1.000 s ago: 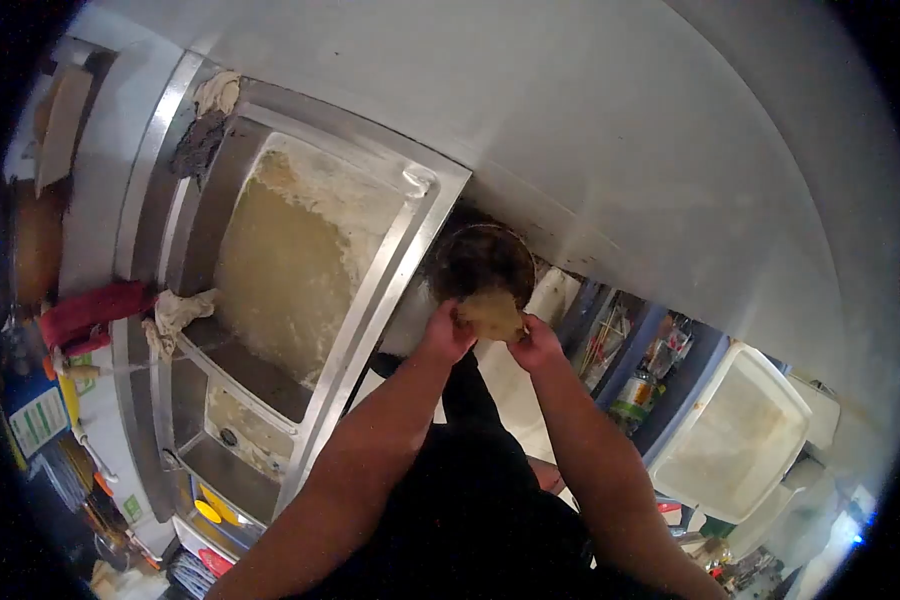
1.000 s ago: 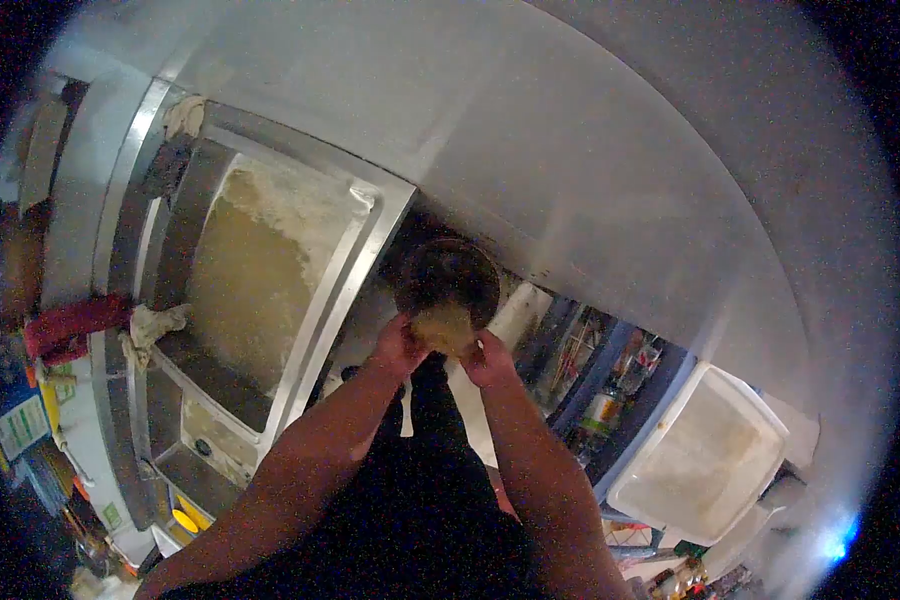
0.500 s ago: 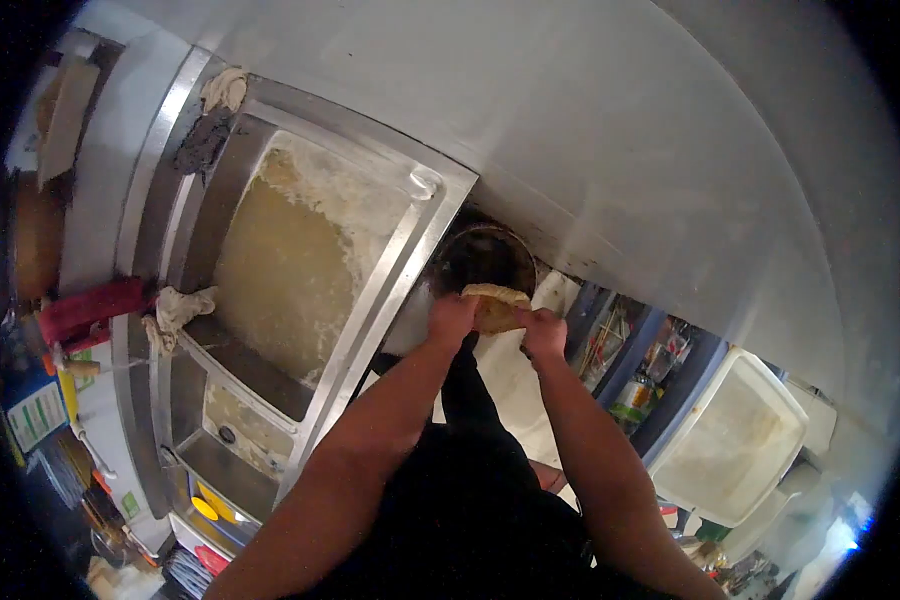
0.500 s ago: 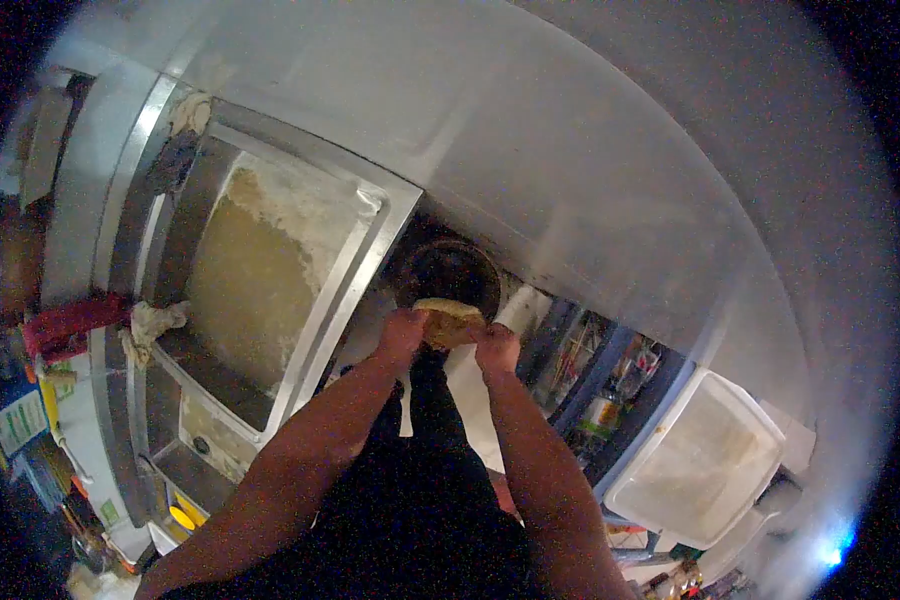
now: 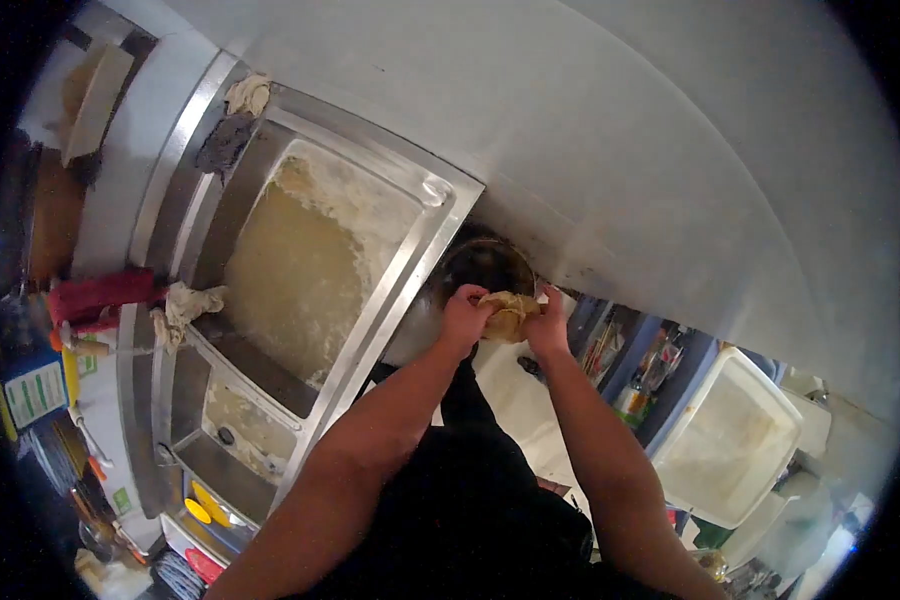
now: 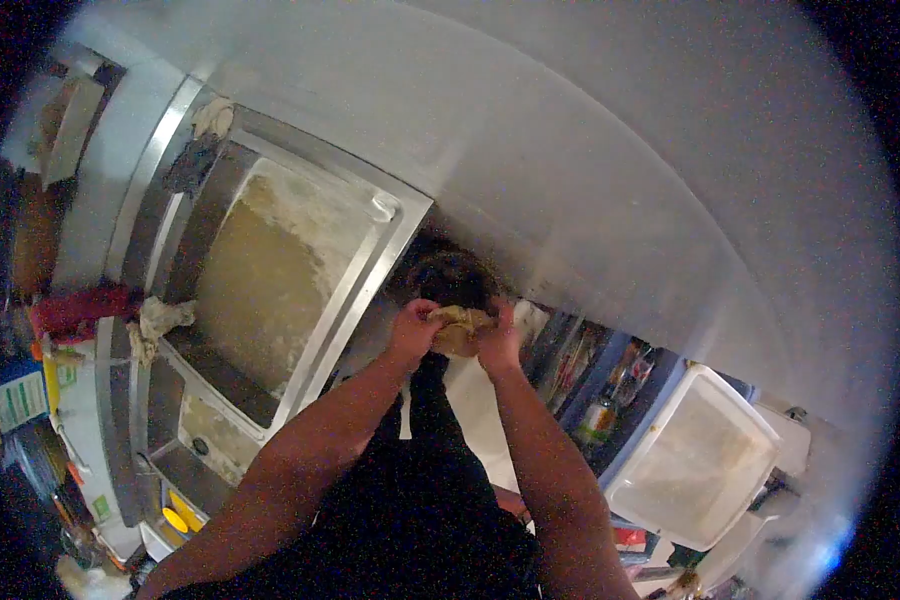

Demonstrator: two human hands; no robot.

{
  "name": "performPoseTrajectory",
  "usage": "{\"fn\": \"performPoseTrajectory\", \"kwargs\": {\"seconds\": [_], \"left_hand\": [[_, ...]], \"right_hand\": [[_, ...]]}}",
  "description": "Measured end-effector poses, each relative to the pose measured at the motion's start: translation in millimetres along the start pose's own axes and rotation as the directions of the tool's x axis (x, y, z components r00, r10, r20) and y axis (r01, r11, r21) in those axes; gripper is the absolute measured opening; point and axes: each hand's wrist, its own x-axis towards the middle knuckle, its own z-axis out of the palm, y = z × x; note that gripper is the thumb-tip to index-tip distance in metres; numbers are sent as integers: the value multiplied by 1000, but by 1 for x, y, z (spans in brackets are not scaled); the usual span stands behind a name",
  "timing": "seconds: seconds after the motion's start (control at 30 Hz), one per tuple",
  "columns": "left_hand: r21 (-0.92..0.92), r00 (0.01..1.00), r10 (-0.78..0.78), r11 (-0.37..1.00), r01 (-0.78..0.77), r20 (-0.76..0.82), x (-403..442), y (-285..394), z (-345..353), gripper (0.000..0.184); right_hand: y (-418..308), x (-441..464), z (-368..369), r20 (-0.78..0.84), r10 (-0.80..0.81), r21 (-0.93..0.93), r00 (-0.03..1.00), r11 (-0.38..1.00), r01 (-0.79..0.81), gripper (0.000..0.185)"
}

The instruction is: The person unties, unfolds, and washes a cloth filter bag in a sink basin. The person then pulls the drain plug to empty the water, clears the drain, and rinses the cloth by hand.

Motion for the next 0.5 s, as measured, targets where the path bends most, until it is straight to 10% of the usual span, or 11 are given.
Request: {"fn": "performPoseTrajectory", "kwargs": {"seconds": [0.13, 0.27, 0.33, 0.5], "left_hand": [[-168, 974, -60, 981, 98, 218, -11, 26, -20, 35], [-210, 976, -14, 976, 60, 216, -37, 66, -49, 36], [-433, 963, 160, 900, -52, 218, -52, 88, -69, 38], [-270, 880, 465, 839, -473, -97, -91, 134, -136, 35]], "right_hand": [[-29, -12, -13, 151, -126, -130, 981, 981, 146, 38], [-97, -55, -18, -30, -260, 6, 965, 965, 260, 37], [-137, -79, -23, -101, -737, -237, 669, 670, 703, 38], [-239, -130, 7, 241, -867, -294, 436, 363, 884, 36]]}}
